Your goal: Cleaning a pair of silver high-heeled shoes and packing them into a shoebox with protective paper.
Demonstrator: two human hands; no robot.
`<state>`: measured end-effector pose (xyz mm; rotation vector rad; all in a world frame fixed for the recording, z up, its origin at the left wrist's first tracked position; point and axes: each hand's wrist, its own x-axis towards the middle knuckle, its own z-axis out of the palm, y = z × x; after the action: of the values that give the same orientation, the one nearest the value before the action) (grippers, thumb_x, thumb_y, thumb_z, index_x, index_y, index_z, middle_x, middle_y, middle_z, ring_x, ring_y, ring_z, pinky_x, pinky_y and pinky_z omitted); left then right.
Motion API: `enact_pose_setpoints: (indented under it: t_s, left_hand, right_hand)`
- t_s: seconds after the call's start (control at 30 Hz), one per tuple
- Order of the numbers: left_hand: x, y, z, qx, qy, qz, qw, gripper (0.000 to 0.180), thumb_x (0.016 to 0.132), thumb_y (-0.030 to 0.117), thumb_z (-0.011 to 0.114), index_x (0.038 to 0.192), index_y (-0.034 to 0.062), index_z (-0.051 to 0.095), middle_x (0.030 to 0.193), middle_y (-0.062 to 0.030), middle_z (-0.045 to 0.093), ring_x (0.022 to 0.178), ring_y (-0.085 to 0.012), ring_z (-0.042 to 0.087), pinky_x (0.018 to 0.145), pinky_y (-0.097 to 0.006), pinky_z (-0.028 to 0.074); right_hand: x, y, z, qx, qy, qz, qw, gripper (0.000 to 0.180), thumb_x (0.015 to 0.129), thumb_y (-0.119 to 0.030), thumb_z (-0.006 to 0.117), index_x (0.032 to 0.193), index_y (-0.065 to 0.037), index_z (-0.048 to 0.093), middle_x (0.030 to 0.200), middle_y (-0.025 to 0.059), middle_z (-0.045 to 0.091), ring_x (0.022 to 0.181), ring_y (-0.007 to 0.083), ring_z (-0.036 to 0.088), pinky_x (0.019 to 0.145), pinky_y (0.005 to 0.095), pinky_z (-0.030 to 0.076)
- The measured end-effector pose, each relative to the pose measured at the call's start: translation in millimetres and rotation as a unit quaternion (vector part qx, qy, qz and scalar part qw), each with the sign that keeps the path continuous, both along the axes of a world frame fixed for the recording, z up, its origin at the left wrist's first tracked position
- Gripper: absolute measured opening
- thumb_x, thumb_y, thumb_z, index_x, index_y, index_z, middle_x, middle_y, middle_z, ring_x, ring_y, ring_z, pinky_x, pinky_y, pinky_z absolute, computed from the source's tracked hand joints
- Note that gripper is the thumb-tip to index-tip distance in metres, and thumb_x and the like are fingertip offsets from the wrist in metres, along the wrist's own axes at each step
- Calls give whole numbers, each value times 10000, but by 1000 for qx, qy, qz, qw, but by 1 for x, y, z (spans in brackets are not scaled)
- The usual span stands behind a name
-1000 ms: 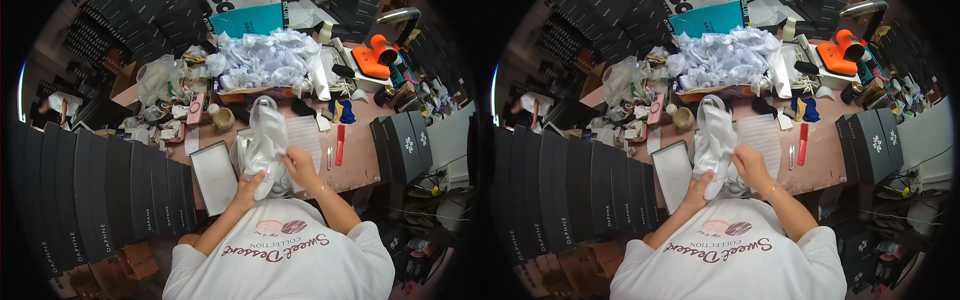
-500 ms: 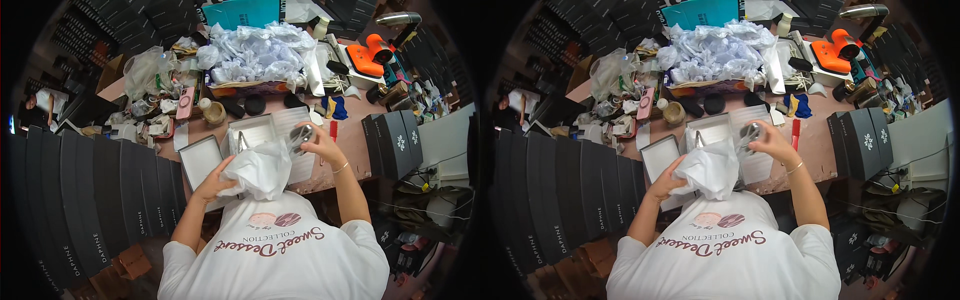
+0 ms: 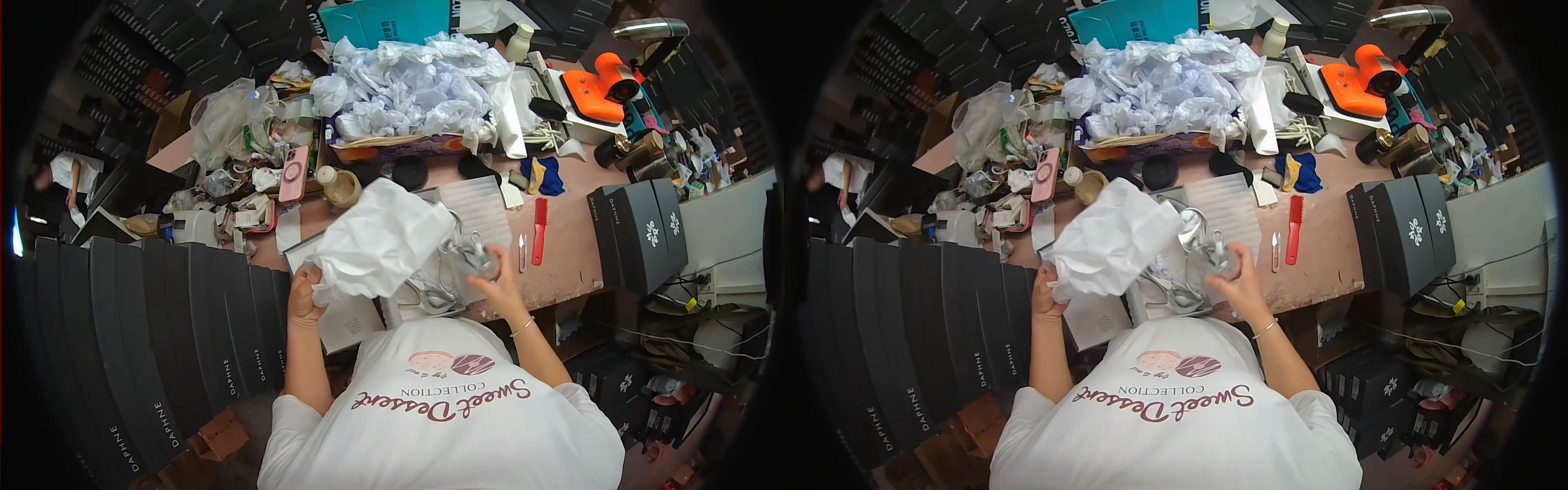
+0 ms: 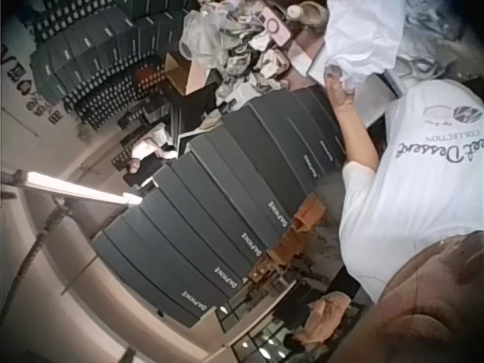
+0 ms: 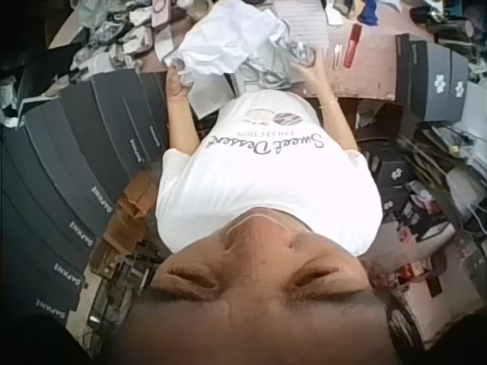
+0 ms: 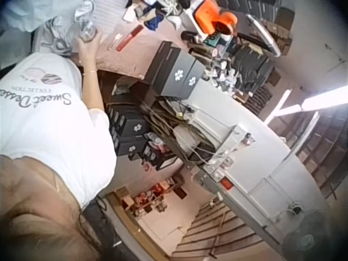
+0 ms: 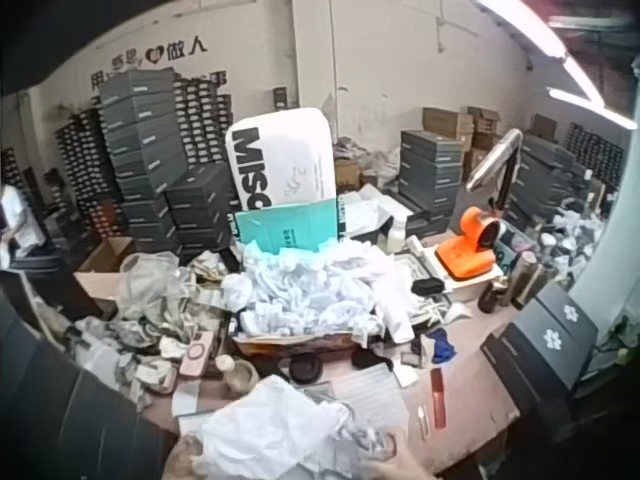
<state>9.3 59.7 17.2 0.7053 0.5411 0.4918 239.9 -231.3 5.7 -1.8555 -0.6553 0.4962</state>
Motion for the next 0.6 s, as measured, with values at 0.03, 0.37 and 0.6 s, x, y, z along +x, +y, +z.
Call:
enact_pose_setpoints:
  t_s: [0.03, 0.37, 0.6]
  left_hand:
    - [0, -1, -2, -14, -20, -26, 999, 314, 854, 177, 662, 1106, 2, 594, 1024, -62, 654, 905, -164, 638, 794, -294, 510]
    - [27, -41, 17, 168, 105, -295, 935, 357, 869, 192, 654, 1127, -44, 584, 998, -44, 647, 912, -100, 596, 798, -242, 480]
    - [-10, -77, 12, 268, 252, -165, 915, 437, 970, 321, 490, 1237, -23, 529, 1100, -107, 615, 1010, -173, 580, 884, -289, 442]
  right_hand:
    - [6, 2, 4, 20, -30, 24, 999, 631, 771, -196, 737, 1274, -8, 405, 1250, 137, 465, 1178, 200, 438, 1001, 323, 350]
    - [7, 78, 59, -112, 107, 456, 877, 401, 847, -145, 646, 1197, 15, 536, 1081, 60, 610, 968, 126, 569, 840, 267, 467]
    - [-55, 49, -4, 72, 662, 229, 710, 499, 876, -173, 604, 1333, -51, 444, 1230, 80, 550, 1155, 175, 503, 1007, 284, 376]
